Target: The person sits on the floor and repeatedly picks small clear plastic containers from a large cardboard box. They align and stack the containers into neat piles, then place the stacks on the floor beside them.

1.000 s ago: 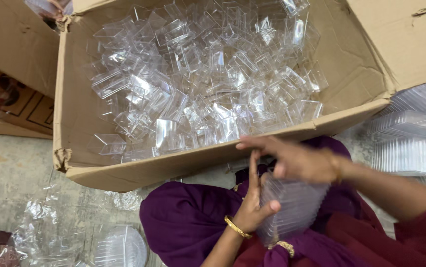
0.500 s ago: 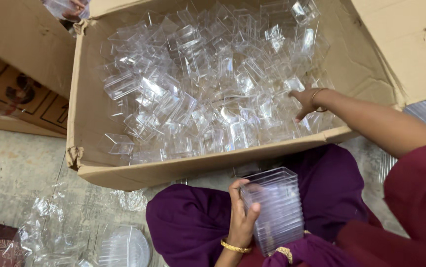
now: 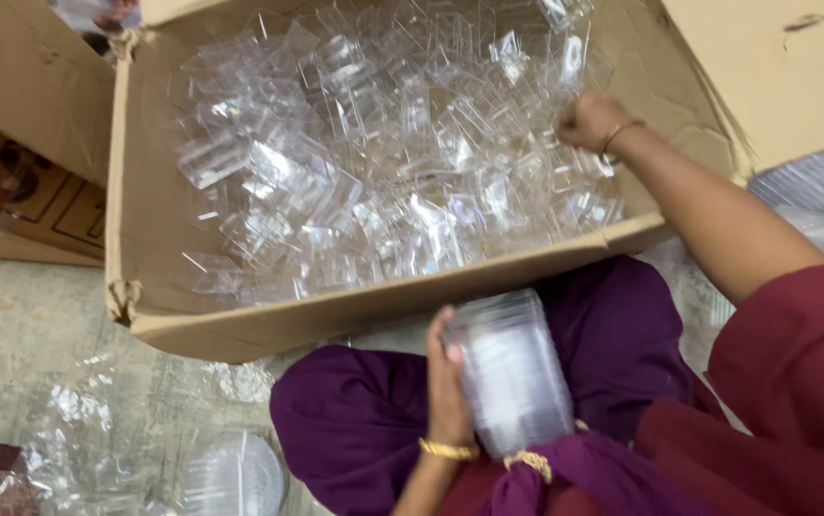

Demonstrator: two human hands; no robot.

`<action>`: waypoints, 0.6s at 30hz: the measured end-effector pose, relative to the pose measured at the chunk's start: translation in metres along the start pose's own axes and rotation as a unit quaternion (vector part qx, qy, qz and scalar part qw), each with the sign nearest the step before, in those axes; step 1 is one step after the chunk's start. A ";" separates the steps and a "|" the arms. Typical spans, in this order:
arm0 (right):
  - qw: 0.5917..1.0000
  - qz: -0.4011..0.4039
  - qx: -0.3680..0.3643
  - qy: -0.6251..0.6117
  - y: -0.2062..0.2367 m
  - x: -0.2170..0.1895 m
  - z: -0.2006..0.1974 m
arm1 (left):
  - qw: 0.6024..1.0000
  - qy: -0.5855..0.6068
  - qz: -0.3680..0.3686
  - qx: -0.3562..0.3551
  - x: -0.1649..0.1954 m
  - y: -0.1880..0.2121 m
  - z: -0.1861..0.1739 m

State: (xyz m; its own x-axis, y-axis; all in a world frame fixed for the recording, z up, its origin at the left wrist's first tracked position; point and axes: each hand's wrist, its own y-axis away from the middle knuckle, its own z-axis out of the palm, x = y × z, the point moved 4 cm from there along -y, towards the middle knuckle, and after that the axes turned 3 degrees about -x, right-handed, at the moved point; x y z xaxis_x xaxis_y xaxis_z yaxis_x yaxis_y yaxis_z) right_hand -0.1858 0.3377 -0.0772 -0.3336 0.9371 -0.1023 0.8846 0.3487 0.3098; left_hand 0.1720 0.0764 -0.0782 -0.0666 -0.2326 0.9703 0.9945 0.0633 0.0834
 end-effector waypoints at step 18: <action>0.832 -0.083 0.318 -0.447 0.120 -0.025 -0.100 | 0.997 0.016 0.006 -0.070 0.061 -0.037 -0.001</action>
State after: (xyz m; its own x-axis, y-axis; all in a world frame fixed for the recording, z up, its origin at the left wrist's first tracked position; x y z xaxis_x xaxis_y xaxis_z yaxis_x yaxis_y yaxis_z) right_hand -0.1041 0.3545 0.0573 -0.3443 0.4115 -0.8439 0.9388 0.1440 -0.3128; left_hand 0.1315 0.0585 -0.0220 -0.0533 -0.2640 0.9630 0.9969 -0.0696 0.0361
